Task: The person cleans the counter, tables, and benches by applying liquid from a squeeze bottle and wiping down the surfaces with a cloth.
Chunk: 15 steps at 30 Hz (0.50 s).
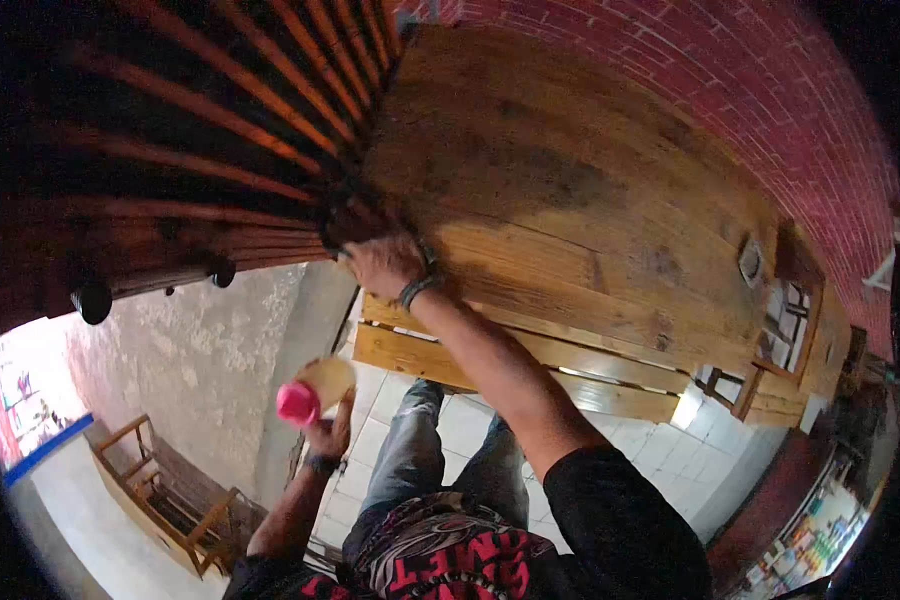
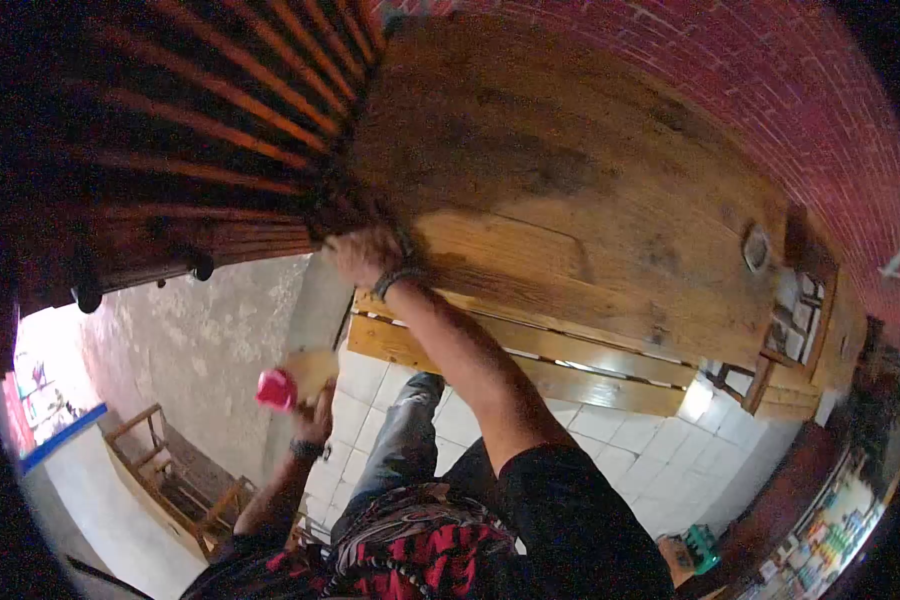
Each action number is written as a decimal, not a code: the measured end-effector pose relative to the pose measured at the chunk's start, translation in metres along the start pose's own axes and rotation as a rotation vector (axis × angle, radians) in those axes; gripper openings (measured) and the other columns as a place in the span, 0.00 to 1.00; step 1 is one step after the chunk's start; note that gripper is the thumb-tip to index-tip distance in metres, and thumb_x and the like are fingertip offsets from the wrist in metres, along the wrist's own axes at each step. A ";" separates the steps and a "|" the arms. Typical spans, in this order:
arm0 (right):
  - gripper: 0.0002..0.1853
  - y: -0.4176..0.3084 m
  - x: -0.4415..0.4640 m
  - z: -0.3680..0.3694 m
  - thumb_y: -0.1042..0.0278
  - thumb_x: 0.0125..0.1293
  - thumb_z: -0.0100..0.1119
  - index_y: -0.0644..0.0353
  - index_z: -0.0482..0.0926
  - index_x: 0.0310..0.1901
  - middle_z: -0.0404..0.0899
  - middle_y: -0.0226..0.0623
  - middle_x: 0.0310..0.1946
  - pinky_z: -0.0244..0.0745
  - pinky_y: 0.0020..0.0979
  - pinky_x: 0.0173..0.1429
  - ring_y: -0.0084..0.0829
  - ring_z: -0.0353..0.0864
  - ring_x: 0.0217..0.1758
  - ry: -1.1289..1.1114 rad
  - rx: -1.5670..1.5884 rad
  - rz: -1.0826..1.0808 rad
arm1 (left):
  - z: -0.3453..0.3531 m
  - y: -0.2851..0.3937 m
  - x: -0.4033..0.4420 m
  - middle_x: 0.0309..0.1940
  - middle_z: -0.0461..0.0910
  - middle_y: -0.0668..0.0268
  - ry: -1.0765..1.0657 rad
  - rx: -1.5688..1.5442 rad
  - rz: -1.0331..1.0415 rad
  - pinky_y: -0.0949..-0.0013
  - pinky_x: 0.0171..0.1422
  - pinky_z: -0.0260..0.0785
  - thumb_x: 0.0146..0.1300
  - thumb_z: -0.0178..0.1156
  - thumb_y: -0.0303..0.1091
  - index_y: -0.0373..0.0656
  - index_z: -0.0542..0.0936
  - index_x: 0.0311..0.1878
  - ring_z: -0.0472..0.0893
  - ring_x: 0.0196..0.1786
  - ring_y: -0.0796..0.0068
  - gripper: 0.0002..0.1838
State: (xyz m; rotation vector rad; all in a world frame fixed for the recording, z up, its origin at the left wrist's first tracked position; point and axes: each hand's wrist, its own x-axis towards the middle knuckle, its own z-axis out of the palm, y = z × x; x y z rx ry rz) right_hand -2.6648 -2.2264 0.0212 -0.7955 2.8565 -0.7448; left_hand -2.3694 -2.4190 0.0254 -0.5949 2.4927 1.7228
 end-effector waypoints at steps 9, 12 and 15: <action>0.34 0.116 -0.214 -0.052 0.64 0.75 0.61 0.49 0.66 0.81 0.62 0.37 0.84 0.48 0.54 0.89 0.41 0.54 0.89 0.253 -0.092 0.332 | -0.041 -0.010 -0.070 0.66 0.76 0.53 -0.081 0.094 -0.067 0.54 0.74 0.71 0.60 0.81 0.32 0.36 0.70 0.73 0.77 0.68 0.57 0.41; 0.33 0.148 -0.315 -0.073 0.66 0.77 0.60 0.50 0.65 0.82 0.59 0.39 0.85 0.51 0.51 0.89 0.43 0.54 0.89 0.255 -0.221 0.601 | -0.003 0.018 -0.062 0.65 0.78 0.51 -0.152 0.097 0.098 0.54 0.74 0.70 0.61 0.81 0.36 0.35 0.71 0.72 0.78 0.68 0.55 0.40; 0.32 0.159 -0.423 -0.064 0.68 0.77 0.58 0.51 0.66 0.81 0.62 0.44 0.83 0.56 0.48 0.87 0.47 0.58 0.87 0.423 -0.101 0.724 | 0.020 0.022 -0.062 0.64 0.79 0.49 -0.251 0.104 0.206 0.52 0.75 0.70 0.61 0.81 0.42 0.35 0.73 0.71 0.79 0.68 0.53 0.40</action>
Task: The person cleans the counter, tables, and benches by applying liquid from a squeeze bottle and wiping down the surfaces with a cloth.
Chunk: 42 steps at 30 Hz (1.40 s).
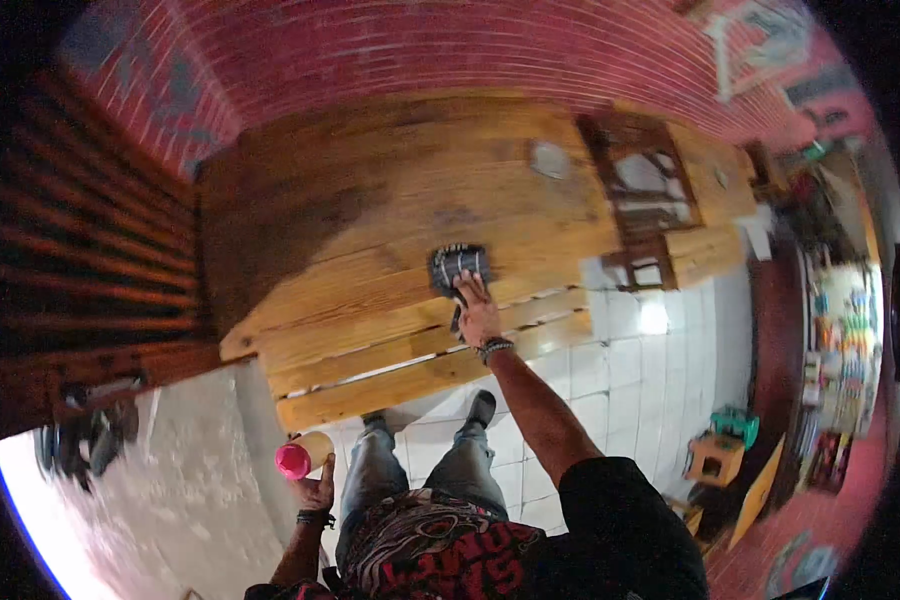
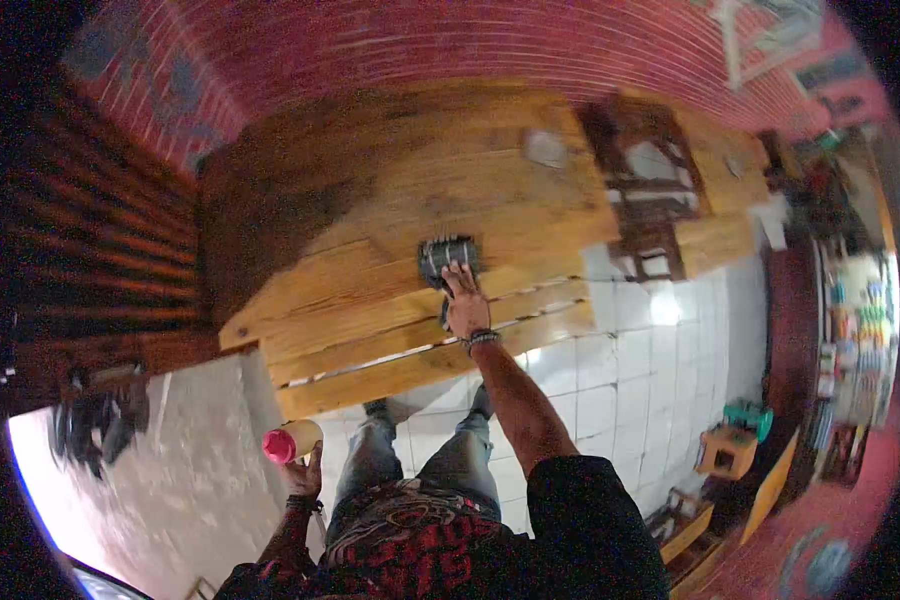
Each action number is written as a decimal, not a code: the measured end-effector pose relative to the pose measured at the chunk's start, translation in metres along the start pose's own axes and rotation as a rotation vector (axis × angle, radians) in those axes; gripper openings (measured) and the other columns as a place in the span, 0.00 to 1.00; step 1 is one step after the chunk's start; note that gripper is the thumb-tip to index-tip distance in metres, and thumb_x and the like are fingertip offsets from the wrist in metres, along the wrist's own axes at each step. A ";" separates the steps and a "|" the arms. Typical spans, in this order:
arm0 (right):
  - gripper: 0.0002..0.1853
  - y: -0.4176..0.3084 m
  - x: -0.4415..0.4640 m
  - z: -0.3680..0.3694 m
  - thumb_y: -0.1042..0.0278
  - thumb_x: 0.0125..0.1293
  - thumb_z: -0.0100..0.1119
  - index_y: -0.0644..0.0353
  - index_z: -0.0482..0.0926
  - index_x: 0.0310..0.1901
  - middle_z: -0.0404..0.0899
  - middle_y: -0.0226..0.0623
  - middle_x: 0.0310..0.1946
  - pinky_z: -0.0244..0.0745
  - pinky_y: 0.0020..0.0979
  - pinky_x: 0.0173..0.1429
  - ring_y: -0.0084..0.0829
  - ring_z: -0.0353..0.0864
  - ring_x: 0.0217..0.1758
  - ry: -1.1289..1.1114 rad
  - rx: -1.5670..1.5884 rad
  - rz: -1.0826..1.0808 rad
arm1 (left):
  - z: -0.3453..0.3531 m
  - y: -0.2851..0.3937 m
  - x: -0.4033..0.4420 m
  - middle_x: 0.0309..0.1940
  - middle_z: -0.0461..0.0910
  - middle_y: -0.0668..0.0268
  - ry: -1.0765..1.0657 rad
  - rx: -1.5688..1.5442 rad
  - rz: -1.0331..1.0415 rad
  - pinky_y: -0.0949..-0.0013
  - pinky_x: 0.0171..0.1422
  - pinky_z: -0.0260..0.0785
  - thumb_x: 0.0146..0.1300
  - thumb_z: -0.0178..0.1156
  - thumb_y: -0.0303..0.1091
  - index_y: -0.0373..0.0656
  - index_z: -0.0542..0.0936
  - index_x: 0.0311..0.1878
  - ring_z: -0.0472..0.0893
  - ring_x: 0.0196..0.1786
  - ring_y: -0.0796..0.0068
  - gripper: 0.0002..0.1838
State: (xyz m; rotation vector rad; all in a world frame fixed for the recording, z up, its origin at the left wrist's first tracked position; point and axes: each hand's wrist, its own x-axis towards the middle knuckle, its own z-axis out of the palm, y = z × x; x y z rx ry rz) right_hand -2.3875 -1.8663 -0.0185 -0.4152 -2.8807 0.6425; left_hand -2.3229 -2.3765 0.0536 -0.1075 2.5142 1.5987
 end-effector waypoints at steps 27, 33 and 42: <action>0.38 0.189 -0.718 -0.254 0.41 0.79 0.56 0.64 0.68 0.78 0.76 0.45 0.74 0.71 0.57 0.79 0.51 0.77 0.74 1.189 1.998 0.764 | 0.448 0.315 -0.225 0.49 0.91 0.55 -0.841 0.192 0.574 0.56 0.64 0.78 0.62 0.78 0.41 0.36 0.86 0.53 0.88 0.56 0.57 0.23; 0.38 0.310 -0.705 -0.301 0.41 0.79 0.58 0.65 0.70 0.77 0.77 0.48 0.73 0.76 0.55 0.76 0.50 0.79 0.72 1.230 2.097 0.668 | 0.585 0.325 -0.238 0.52 0.89 0.55 -0.855 0.253 0.619 0.55 0.64 0.78 0.58 0.81 0.42 0.37 0.82 0.56 0.88 0.57 0.55 0.28; 0.22 0.420 -0.786 -0.350 0.53 0.81 0.50 0.62 0.83 0.61 0.89 0.42 0.57 0.84 0.48 0.67 0.45 0.88 0.59 1.417 1.943 1.135 | 0.825 0.432 -0.311 0.50 0.86 0.51 -0.871 0.031 0.686 0.53 0.64 0.77 0.57 0.79 0.45 0.39 0.76 0.63 0.85 0.58 0.50 0.35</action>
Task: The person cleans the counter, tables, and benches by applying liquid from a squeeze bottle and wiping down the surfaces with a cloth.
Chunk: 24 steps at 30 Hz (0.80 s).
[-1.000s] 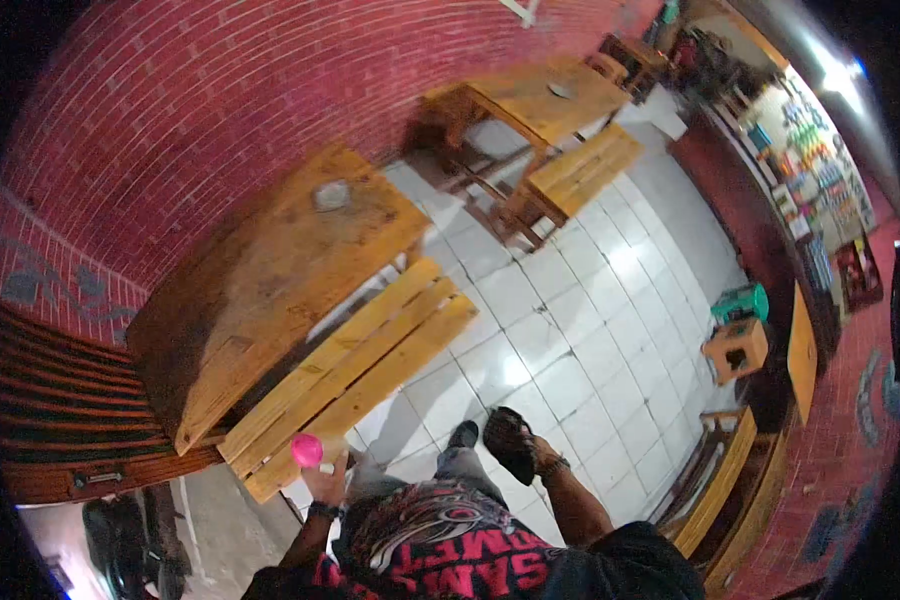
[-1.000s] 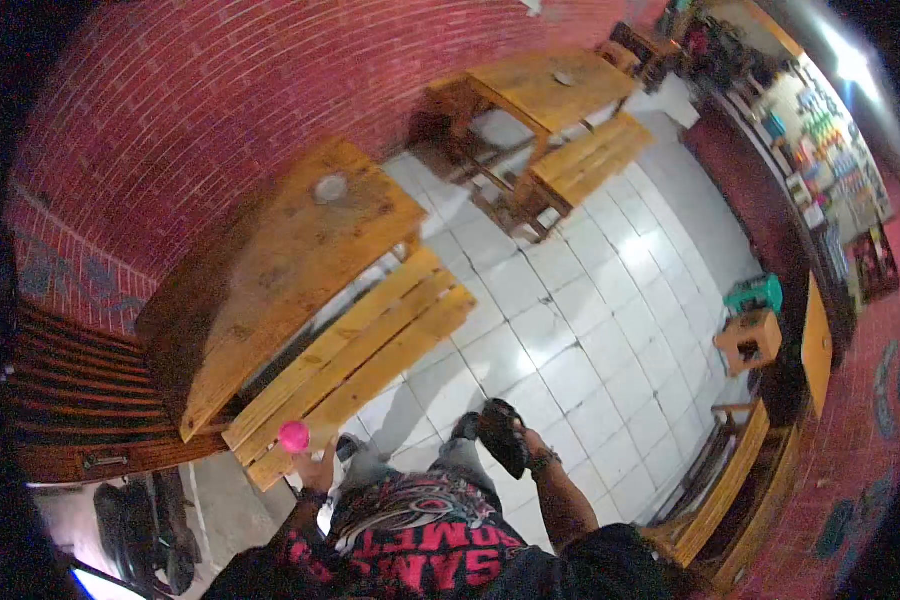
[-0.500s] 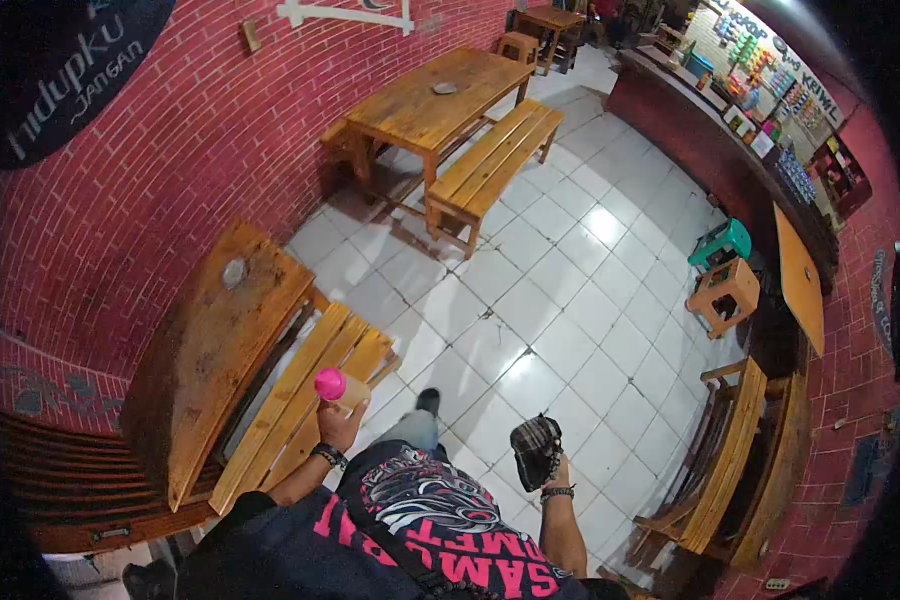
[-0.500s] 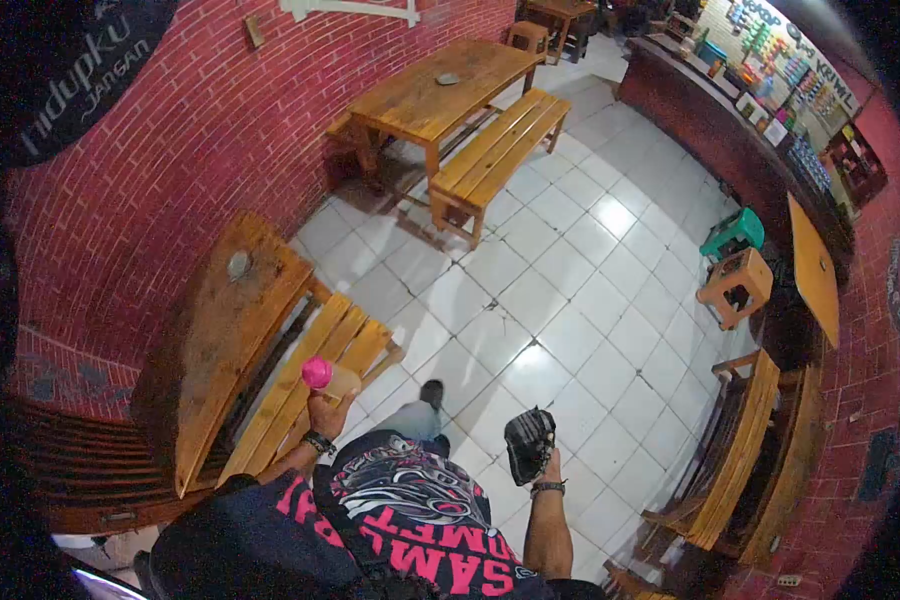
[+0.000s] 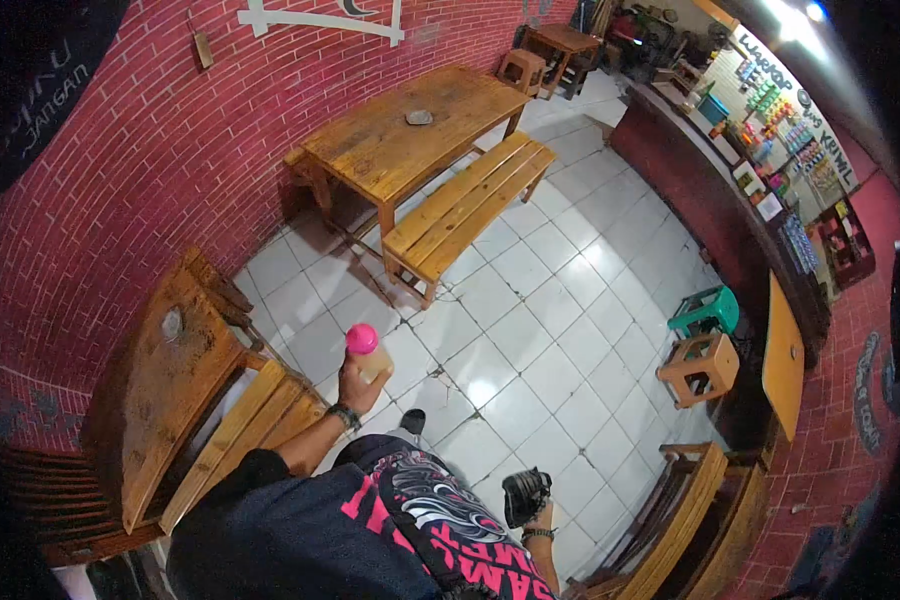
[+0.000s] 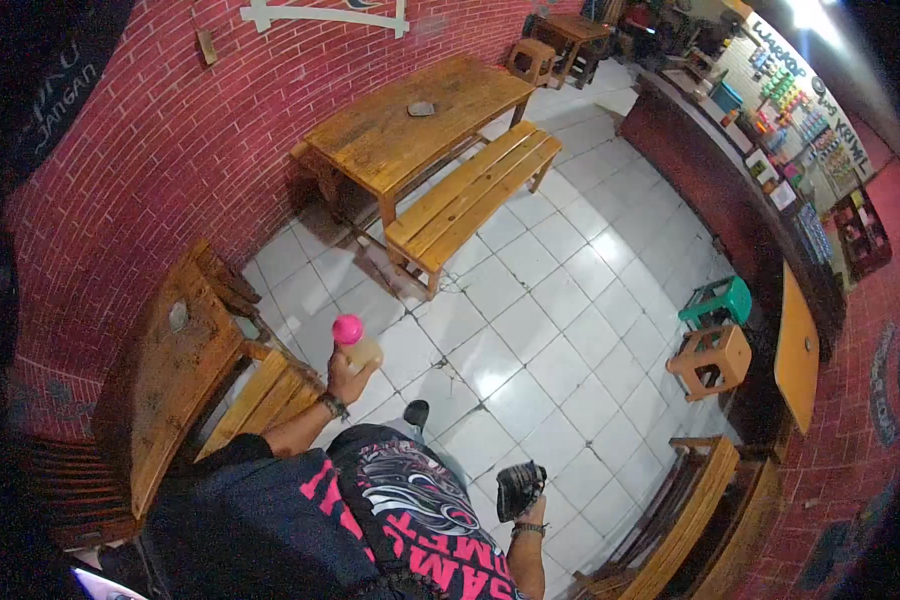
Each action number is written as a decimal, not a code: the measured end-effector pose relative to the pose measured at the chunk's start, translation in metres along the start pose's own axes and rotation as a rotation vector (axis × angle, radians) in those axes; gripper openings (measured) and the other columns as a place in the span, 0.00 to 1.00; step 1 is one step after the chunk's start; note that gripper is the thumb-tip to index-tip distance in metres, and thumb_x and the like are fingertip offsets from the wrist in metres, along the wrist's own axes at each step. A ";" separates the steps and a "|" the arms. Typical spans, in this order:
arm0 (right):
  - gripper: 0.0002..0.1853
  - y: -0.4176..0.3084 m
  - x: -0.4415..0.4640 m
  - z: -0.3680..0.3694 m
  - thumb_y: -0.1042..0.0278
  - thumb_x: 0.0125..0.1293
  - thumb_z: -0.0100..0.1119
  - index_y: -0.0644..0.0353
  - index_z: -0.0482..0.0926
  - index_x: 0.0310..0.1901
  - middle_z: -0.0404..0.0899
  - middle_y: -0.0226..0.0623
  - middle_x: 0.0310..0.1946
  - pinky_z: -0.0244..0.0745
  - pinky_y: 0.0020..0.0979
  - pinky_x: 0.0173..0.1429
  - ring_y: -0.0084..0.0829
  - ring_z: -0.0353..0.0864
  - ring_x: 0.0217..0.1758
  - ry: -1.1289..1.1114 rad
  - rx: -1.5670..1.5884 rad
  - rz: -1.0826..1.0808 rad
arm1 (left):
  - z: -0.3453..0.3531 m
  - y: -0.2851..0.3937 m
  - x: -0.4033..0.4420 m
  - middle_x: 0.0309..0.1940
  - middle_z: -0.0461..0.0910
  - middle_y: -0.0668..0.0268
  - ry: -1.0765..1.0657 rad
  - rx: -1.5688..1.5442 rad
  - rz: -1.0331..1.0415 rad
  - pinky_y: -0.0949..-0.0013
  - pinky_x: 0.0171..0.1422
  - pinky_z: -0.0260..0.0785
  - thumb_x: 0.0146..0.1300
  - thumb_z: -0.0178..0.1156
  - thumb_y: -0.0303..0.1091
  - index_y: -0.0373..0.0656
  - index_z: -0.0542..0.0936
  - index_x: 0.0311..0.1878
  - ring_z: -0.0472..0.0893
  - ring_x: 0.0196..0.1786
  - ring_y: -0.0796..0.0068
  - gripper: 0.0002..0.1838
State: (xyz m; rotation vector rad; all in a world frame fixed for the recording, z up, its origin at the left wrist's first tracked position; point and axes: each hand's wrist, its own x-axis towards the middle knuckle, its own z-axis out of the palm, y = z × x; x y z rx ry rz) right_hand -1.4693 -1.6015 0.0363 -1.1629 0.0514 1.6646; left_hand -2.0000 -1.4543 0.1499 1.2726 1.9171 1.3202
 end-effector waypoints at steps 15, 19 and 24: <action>0.19 -0.198 0.221 0.073 0.57 0.76 0.52 0.62 0.85 0.54 0.89 0.41 0.49 0.85 0.44 0.60 0.42 0.89 0.52 -0.023 -0.627 -0.195 | 0.189 0.029 0.335 0.53 0.87 0.53 0.193 0.048 -0.169 0.57 0.61 0.77 0.74 0.61 0.62 0.36 0.78 0.65 0.86 0.53 0.59 0.36; 0.20 -0.302 0.307 0.142 0.58 0.79 0.50 0.64 0.86 0.56 0.90 0.41 0.51 0.87 0.44 0.61 0.42 0.90 0.53 -0.169 -0.648 -0.178 | 0.216 0.054 0.405 0.46 0.89 0.54 0.253 -0.440 -0.376 0.55 0.59 0.76 0.72 0.60 0.67 0.36 0.82 0.62 0.87 0.52 0.53 0.38; 0.23 -0.398 0.405 0.276 0.55 0.80 0.51 0.66 0.83 0.60 0.90 0.44 0.53 0.89 0.43 0.61 0.42 0.91 0.52 -0.206 -0.293 0.112 | 0.230 0.010 0.487 0.49 0.89 0.55 0.348 -0.290 -0.391 0.53 0.58 0.77 0.72 0.61 0.65 0.44 0.83 0.65 0.88 0.53 0.55 0.35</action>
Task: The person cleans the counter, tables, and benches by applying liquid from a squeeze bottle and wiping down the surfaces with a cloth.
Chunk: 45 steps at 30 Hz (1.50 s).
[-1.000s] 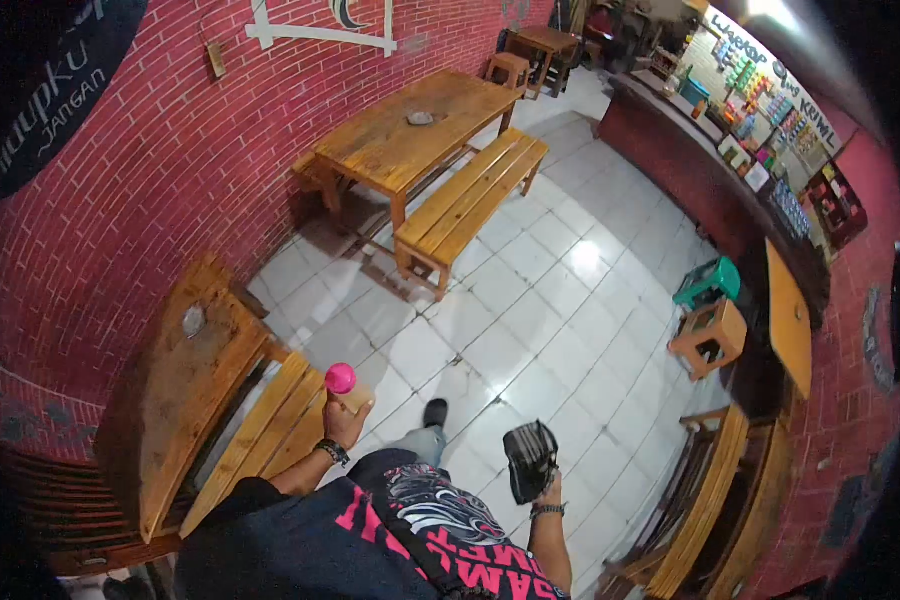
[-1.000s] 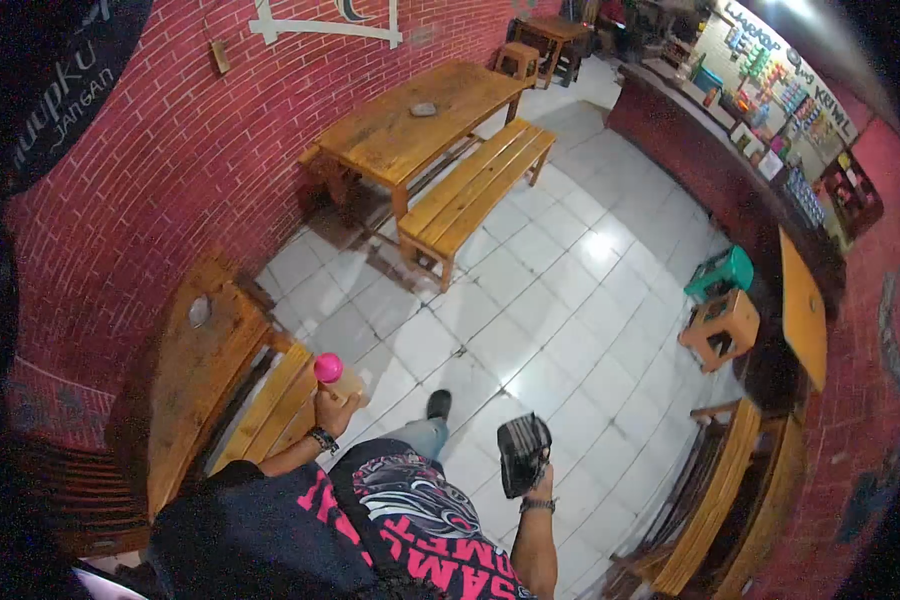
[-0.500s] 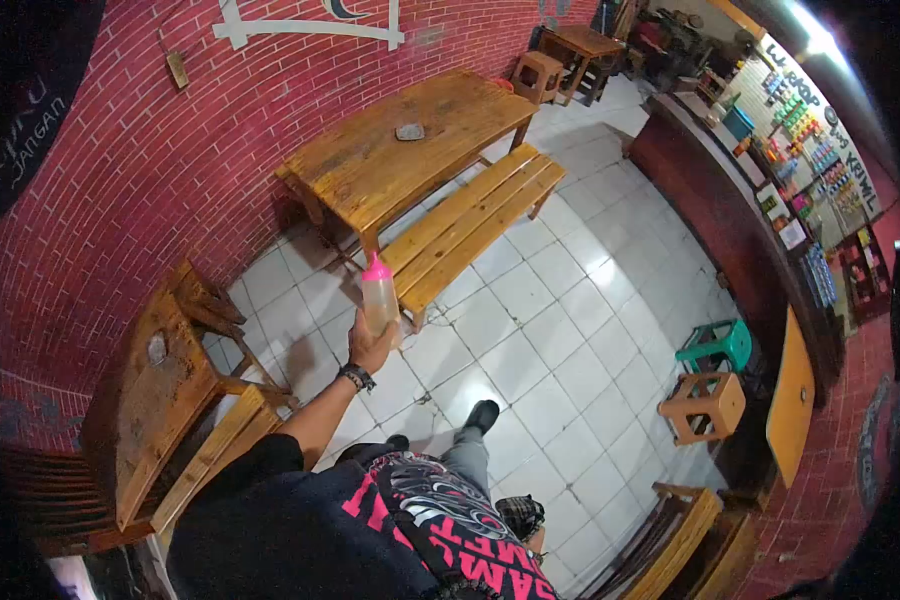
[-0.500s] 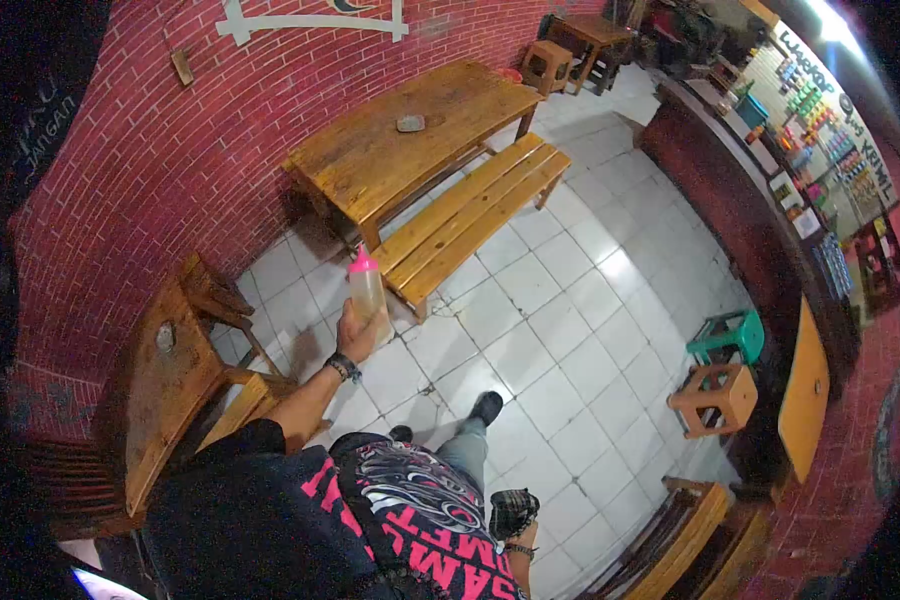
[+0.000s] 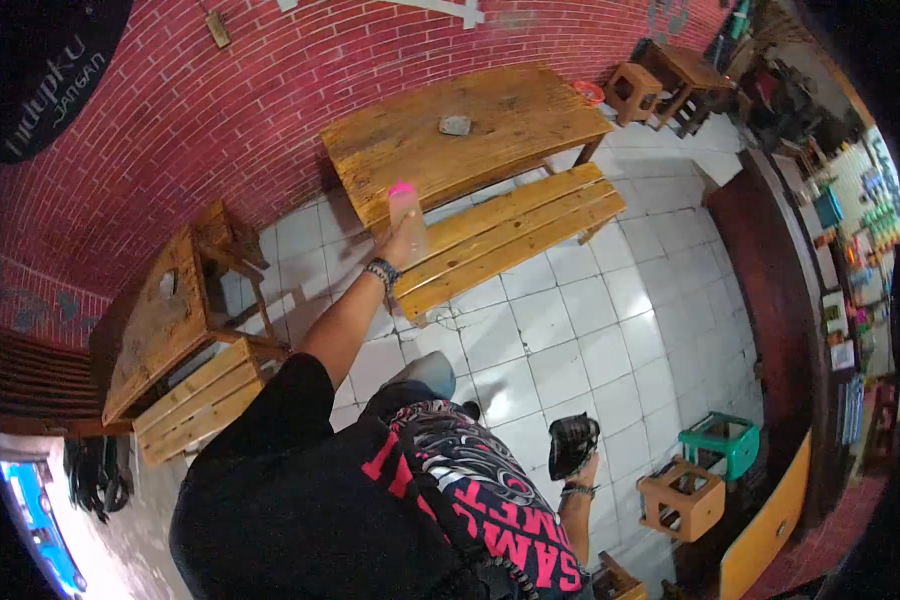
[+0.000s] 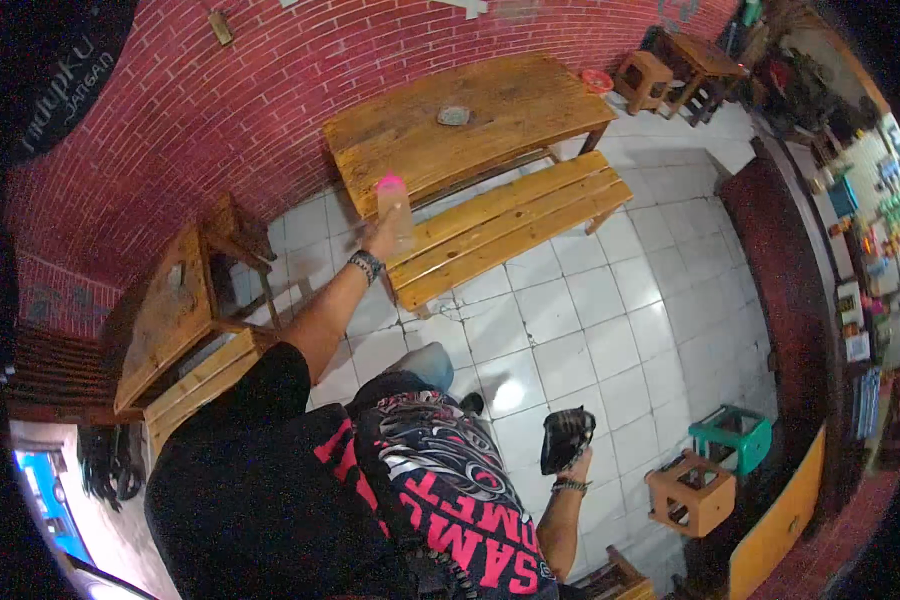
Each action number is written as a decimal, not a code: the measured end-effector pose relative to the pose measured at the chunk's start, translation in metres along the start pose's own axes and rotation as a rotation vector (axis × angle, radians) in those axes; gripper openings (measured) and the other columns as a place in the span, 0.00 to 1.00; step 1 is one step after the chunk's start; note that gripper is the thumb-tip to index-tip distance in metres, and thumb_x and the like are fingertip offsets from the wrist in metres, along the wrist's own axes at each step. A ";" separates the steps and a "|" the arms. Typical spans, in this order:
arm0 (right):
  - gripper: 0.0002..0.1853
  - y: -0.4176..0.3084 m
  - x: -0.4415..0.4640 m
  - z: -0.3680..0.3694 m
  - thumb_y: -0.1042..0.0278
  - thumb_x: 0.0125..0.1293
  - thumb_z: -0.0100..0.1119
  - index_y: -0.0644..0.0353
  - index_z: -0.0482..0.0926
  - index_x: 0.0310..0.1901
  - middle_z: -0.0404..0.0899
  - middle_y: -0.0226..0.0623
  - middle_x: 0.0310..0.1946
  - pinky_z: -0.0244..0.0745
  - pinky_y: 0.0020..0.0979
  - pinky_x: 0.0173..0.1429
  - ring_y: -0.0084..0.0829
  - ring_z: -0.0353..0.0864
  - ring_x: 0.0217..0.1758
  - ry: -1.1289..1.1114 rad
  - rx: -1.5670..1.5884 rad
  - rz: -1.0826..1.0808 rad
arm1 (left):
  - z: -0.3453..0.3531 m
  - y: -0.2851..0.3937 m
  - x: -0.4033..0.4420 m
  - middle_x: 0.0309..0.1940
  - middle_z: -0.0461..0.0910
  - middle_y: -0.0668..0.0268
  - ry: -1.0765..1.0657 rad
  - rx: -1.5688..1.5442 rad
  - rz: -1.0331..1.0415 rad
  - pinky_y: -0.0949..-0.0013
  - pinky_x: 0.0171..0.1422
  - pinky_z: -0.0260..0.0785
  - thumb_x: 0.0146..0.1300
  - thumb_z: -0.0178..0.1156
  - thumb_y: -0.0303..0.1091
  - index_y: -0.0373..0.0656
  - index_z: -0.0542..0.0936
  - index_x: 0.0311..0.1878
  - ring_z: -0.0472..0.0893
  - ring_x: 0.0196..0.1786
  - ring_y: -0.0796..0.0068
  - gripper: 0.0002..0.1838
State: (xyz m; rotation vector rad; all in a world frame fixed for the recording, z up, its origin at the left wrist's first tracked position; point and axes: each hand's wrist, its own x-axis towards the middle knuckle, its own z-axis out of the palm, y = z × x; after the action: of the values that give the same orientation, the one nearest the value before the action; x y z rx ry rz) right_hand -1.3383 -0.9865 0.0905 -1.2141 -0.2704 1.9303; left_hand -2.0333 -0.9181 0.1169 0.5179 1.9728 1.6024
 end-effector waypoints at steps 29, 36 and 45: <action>0.30 -0.161 0.341 0.367 0.47 0.85 0.51 0.65 0.73 0.74 0.81 0.42 0.69 0.74 0.46 0.77 0.44 0.81 0.68 -0.444 -0.253 0.355 | 0.089 0.003 0.399 0.66 0.82 0.66 -0.036 -0.136 -0.084 0.54 0.67 0.73 0.72 0.61 0.64 0.45 0.78 0.74 0.81 0.63 0.63 0.38; 0.31 -0.187 0.440 0.408 0.47 0.88 0.43 0.68 0.77 0.71 0.86 0.38 0.63 0.77 0.37 0.70 0.34 0.85 0.60 -0.446 -0.702 0.269 | 0.269 0.069 0.430 0.62 0.85 0.53 0.032 0.193 -0.237 0.54 0.68 0.74 0.61 0.63 0.75 0.38 0.84 0.62 0.82 0.65 0.60 0.46; 0.39 -0.276 0.575 0.417 0.36 0.83 0.47 0.69 0.74 0.73 0.84 0.44 0.65 0.79 0.43 0.70 0.40 0.84 0.64 -0.382 -0.441 0.547 | 0.536 0.114 0.497 0.50 0.87 0.53 -0.190 0.018 -0.159 0.49 0.61 0.75 0.67 0.63 0.66 0.38 0.86 0.55 0.85 0.57 0.58 0.35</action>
State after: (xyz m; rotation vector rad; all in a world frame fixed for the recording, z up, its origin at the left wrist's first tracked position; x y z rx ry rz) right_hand -1.6525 -0.2921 0.0840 -1.2733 -0.6440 2.6858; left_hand -2.0910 -0.1823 0.0661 0.4876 1.8395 1.3871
